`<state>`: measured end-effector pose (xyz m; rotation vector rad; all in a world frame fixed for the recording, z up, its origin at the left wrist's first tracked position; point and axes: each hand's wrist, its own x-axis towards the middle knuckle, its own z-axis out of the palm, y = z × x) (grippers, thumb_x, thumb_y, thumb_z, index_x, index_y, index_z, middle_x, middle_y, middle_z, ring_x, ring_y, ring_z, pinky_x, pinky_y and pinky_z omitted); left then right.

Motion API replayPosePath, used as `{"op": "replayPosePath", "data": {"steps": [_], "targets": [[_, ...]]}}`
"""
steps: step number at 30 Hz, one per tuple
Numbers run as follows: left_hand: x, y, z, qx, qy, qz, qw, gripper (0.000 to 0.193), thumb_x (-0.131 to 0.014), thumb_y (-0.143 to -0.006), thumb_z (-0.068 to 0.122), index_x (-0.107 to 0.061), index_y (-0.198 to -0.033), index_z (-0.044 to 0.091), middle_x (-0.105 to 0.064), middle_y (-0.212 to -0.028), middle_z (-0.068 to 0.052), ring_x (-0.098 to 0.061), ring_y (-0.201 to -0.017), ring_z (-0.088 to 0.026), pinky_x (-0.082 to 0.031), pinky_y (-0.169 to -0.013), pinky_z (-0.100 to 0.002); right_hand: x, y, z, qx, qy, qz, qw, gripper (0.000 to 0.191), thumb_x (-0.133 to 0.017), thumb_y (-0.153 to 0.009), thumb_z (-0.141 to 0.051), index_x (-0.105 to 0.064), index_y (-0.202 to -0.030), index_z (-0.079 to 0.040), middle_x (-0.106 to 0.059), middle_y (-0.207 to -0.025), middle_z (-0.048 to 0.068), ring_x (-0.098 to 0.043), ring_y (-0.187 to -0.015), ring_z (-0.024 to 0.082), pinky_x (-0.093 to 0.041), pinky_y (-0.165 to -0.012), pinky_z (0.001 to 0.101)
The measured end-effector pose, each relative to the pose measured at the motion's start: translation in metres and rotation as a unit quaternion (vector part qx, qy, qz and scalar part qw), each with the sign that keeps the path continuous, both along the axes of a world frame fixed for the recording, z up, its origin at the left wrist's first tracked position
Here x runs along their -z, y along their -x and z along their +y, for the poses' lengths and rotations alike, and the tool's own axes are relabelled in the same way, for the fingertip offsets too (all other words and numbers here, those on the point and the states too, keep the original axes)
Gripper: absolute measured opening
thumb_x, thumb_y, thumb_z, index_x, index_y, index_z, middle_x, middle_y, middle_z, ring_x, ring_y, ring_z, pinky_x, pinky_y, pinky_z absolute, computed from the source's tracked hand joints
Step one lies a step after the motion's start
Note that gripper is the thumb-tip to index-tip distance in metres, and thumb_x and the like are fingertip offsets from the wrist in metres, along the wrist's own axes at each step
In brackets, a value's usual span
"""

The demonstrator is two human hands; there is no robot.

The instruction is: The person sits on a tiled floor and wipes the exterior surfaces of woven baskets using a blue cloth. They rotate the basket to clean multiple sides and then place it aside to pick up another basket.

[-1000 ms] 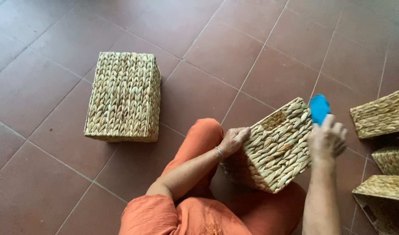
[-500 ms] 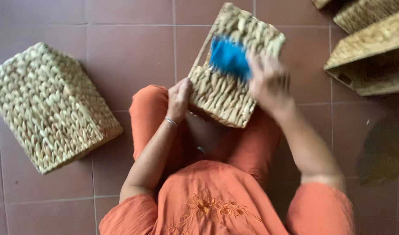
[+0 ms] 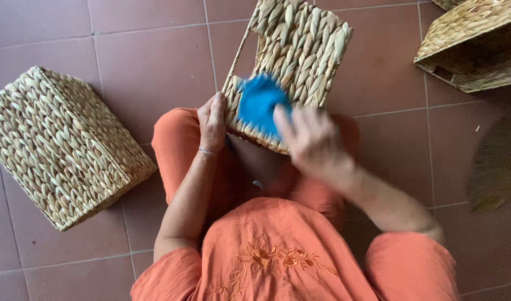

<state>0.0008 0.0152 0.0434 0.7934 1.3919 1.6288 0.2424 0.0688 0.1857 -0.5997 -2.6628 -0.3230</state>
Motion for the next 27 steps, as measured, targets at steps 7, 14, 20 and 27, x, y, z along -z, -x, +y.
{"op": "replayPosePath", "data": {"steps": [7,14,20,27], "targets": [[-0.004,0.000,0.000,0.023,-0.021,0.027,0.999,0.037,-0.048,-0.113,0.027,-0.052,-0.084,0.005,-0.044,-0.079,0.008,-0.036,-0.074,-0.004,-0.033,-0.064,-0.024,0.013,-0.008,0.031,0.005,0.025,-0.012,1.000,0.029,-0.063,-0.103,-0.005,-0.064,-0.131,0.003,-0.060,-0.080,0.008,-0.056,-0.070,0.020,-0.046,-0.048,0.0328],[-0.003,0.001,0.002,0.021,-0.007,0.032,0.999,0.034,-0.047,-0.111,0.027,-0.056,-0.087,0.004,-0.046,-0.079,0.008,-0.038,-0.074,-0.004,-0.035,-0.065,-0.024,0.071,0.004,0.220,0.161,0.185,0.199,0.949,0.028,-0.069,-0.105,-0.006,-0.059,-0.130,0.004,-0.069,-0.112,0.020,-0.075,-0.099,0.030,-0.066,-0.073,0.0319],[0.005,0.005,-0.010,0.061,-0.005,0.022,0.998,0.035,-0.047,-0.113,0.027,-0.052,-0.086,0.005,-0.043,-0.081,0.008,-0.036,-0.076,-0.004,-0.033,-0.066,-0.023,0.076,-0.034,0.255,0.205,0.265,0.221,0.916,0.040,-0.081,-0.102,-0.020,-0.068,-0.134,0.001,-0.074,-0.119,0.022,-0.071,-0.105,0.032,-0.056,-0.092,0.0407],[-0.043,0.024,-0.048,0.221,0.090,-0.201,0.950,0.027,-0.050,-0.102,0.028,-0.062,-0.115,0.007,-0.063,-0.106,0.003,-0.057,-0.097,-0.008,-0.045,-0.087,-0.026,0.052,-0.074,0.188,0.068,0.591,0.354,0.722,0.043,-0.066,-0.110,-0.027,-0.059,-0.142,0.001,-0.069,-0.127,0.005,-0.065,-0.112,0.013,-0.054,-0.101,0.0282]]}}
